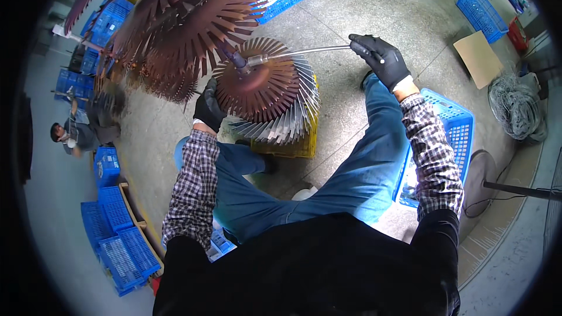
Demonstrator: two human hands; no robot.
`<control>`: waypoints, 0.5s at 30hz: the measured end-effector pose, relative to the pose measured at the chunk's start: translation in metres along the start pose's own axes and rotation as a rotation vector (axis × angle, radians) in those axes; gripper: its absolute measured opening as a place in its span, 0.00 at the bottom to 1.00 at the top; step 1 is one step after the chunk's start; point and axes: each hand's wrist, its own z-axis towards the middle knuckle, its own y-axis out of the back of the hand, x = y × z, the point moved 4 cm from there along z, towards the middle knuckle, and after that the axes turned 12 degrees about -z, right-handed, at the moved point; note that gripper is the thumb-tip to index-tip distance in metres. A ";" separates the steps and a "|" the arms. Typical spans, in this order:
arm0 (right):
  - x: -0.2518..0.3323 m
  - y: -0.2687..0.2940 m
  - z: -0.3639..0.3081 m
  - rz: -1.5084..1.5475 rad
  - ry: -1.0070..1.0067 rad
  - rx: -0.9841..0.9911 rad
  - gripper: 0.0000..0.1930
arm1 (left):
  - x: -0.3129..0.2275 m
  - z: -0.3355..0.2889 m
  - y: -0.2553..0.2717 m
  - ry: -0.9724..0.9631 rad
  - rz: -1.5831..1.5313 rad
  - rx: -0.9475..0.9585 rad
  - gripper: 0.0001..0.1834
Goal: The person is assembling industrial brush fins onto a central rotating shaft.
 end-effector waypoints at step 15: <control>0.000 -0.007 -0.015 -0.019 -0.074 0.003 0.15 | 0.013 -0.004 -0.017 -0.047 -0.002 -0.012 0.36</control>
